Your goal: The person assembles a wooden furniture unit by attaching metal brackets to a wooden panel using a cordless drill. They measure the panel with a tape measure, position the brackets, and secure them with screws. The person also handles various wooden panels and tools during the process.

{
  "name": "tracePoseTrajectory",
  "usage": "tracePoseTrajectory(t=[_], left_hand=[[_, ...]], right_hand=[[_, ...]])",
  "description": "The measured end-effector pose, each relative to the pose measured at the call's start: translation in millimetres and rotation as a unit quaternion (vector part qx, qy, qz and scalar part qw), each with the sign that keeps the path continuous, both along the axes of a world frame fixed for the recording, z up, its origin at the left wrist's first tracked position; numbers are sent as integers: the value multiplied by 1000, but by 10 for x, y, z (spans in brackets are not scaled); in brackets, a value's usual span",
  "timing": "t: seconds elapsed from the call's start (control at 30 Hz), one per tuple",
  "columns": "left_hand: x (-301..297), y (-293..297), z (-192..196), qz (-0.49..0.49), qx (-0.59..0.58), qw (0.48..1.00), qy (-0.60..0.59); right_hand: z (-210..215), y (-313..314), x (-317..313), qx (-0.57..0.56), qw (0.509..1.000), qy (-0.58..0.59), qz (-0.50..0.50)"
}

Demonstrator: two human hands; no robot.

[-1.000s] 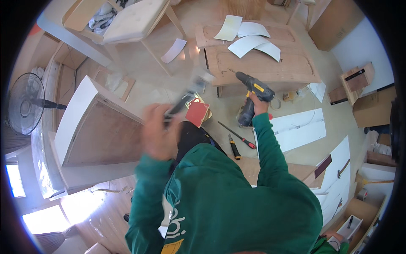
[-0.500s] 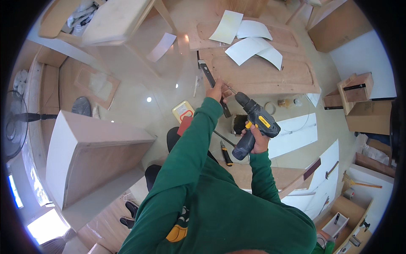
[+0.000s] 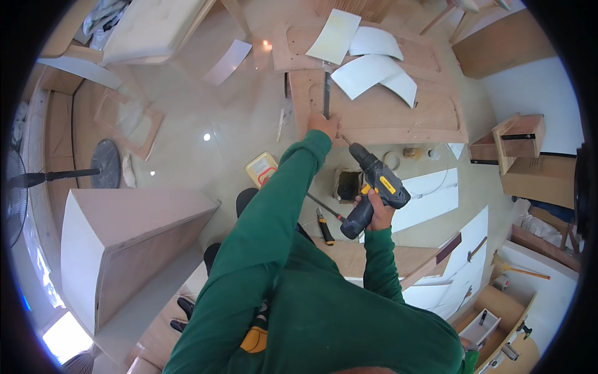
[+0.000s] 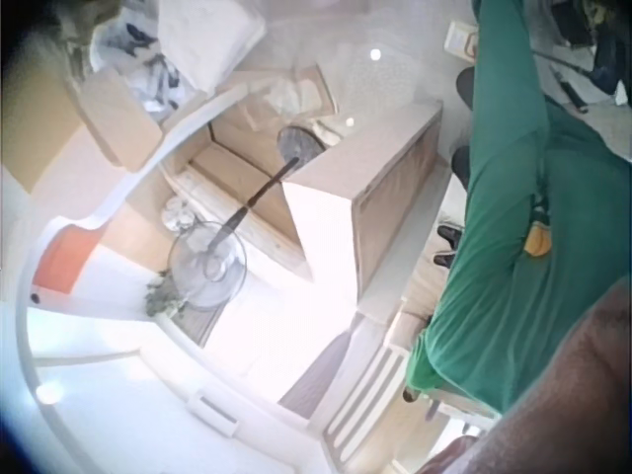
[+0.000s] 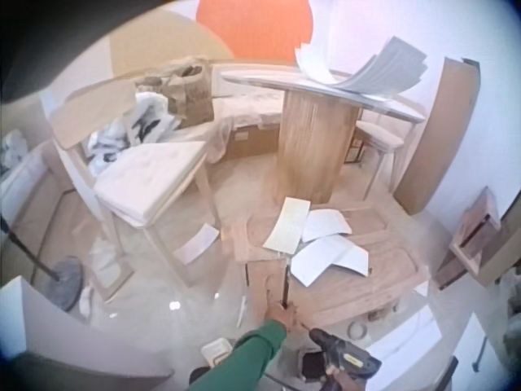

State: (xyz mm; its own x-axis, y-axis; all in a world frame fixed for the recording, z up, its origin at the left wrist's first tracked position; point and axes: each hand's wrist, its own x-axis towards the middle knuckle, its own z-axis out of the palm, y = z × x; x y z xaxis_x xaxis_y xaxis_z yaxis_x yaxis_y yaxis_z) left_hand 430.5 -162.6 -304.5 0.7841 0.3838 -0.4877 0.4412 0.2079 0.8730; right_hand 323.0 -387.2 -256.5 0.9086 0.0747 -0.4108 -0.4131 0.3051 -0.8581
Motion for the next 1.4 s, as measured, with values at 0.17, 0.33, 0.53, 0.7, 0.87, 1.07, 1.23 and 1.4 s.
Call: tracePoseTrajectory(t=[0.17, 0.33, 0.53, 0.7, 0.87, 1.07, 1.23, 1.4], left_hand=[[284, -55, -187, 23, 154, 987, -38], [240, -185, -397, 128, 285, 941, -131], [-564, -49, -72, 111, 153, 968, -165], [-2247, 148, 183, 10, 129, 990, -49], [-3889, 90, 333, 177, 54, 981, 53], [-5394, -235, 238, 601, -149, 783, 59], [-5948, -382, 300, 699, -45, 712, 56], [-5880, -148, 364, 643, 67, 758, 79]], right_hand=[[109, -132, 72, 1, 1000, -9, -9], [182, -153, 381, 19, 998, 6, 53], [-178, 17, 1322, 26, 990, 41, 133], [-828, -95, 2217, 17, 970, 90, 224], [-820, 53, 2617, -38, 939, 96, 329], [-1097, -40, 3406, -623, 719, -189, 243], [-250, 415, 2709, -695, 587, -359, 209], [651, 1214, 1151, -377, 758, -407, 343]])
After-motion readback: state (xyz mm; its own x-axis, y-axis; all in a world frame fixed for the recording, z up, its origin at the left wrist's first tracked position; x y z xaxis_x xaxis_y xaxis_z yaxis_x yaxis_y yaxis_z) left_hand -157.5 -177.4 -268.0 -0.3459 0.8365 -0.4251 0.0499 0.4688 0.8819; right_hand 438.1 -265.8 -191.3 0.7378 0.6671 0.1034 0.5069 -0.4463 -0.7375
